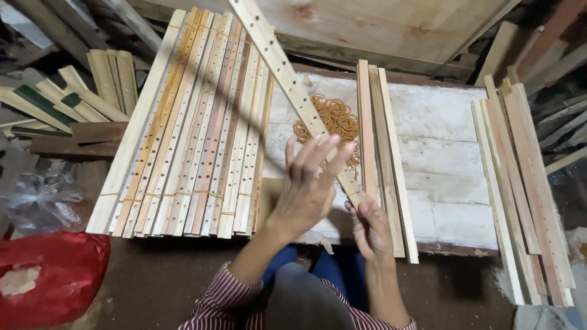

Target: Sorting and stacking wooden slats with pre-drilled holes

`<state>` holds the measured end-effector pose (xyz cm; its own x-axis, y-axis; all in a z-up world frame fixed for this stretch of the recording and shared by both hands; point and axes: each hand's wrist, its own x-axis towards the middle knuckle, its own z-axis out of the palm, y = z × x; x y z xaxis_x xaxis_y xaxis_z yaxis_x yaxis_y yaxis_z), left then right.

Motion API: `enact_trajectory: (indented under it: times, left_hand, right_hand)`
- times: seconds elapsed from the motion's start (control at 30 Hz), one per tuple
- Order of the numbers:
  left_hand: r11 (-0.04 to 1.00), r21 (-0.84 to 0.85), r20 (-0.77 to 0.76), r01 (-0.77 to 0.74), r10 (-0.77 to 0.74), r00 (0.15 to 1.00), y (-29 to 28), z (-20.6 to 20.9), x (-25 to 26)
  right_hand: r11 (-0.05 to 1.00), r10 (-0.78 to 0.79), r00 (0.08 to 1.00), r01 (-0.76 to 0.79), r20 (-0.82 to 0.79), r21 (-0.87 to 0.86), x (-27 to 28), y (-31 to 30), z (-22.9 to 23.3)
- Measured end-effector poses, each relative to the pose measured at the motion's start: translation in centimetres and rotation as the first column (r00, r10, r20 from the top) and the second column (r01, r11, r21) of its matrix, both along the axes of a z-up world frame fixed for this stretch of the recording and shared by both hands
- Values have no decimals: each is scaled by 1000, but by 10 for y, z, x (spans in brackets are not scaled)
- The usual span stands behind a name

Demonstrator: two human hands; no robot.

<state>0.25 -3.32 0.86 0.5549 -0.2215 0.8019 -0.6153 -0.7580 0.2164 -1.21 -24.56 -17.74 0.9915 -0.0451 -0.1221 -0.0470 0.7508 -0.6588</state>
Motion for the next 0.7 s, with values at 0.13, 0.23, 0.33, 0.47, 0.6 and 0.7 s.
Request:
enact_trajectory:
  times: [0.13, 0.23, 0.33, 0.47, 0.6, 0.7]
  left_hand:
    - [749, -662, -177, -11, -143, 974, -15, -15, -3]
    - [506, -863, -339, -11, -561, 755, -16, -32, 17]
    - [412, -910, -327, -51, -639, 696, -16, -55, 30]
    - [383, -918, -372, -102, -745, 553, -17, -53, 22]
    - [405, -907, -412, -118, -791, 451, -17, -83, 26]
    - [421, -891, -453, -168, -799, 396, -10, -49, 8]
  right_hand:
    - [990, -41, 996, 52, -84, 134, -10, 17, -19]
    - [994, -57, 991, 68, -117, 87, -23, 34, 8]
    - [998, -55, 988, 48, -145, -48, -35, 46, 43]
    - [943, -6, 991, -39, -134, -332, -23, 47, 86]
    - [884, 43, 997, -65, -59, -462, -9, 46, 112]
    - [836, 145, 984, -177, -102, -520, -15, 40, 86]
